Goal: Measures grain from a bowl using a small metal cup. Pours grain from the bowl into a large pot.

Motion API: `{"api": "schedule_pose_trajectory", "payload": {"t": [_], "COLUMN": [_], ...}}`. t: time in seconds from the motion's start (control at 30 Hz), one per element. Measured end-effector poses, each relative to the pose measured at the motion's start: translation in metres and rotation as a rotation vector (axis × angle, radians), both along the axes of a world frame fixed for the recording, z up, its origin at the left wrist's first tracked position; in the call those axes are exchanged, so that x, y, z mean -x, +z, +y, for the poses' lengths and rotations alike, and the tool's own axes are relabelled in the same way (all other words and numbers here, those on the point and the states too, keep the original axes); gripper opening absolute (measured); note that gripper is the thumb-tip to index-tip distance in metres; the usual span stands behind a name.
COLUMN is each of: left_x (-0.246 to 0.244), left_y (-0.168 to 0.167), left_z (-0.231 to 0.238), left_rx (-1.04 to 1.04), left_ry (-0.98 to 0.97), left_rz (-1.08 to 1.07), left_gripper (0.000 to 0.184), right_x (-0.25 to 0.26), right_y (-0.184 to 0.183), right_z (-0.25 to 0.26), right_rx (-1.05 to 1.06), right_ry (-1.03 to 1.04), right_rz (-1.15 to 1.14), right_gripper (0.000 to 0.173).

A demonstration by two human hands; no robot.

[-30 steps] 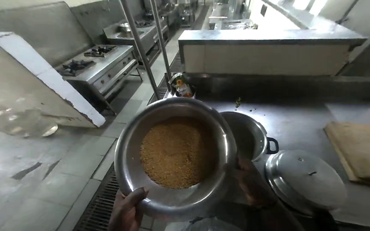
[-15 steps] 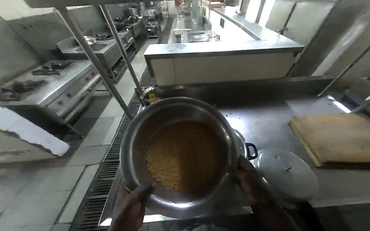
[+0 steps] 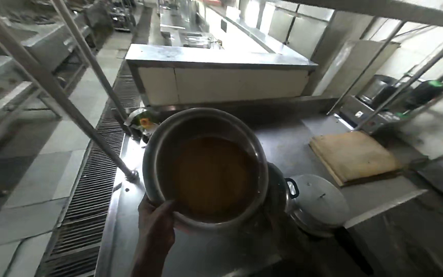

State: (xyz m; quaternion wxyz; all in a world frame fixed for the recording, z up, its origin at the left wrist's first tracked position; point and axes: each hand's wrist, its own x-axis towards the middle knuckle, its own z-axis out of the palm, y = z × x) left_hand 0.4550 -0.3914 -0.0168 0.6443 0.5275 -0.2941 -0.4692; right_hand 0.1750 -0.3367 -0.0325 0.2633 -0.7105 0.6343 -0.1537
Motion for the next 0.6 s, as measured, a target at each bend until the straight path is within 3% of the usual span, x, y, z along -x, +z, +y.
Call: {"api": "schedule_pose_trajectory", "payload": {"t": [0.1,0.17,0.43,0.53,0.6], "left_x": [0.005,0.009,0.028,0.035,0.037], "left_y": [0.006,0.009,0.012,0.007,0.005], "left_z": [-0.006,-0.010,-0.014,-0.015,-0.017], "left_rx": [0.051,0.063,0.094,0.092,0.077], "left_ry": [0.002,0.023,0.068,0.079,0.102], "left_rz": [-0.074,-0.126,-0.270,-0.291,-0.297], "left_gripper": [0.044,0.044,0.040,0.039,0.041], "right_x": [-0.005,0.003,0.028,0.039,0.047], "right_y": [0.010,0.000,0.001,0.018,0.019], "right_z": [0.004,0.007,0.005,-0.007,-0.019], "right_rx": [-0.102,-0.080,-0.050,-0.139,-0.023], "right_ry": [0.229,0.254,0.361,0.280,0.217], "right_rz": [0.242,0.265,0.108,-0.098,-0.156], "right_gripper": [0.045,0.051,0.047,0.032,0.030]}}
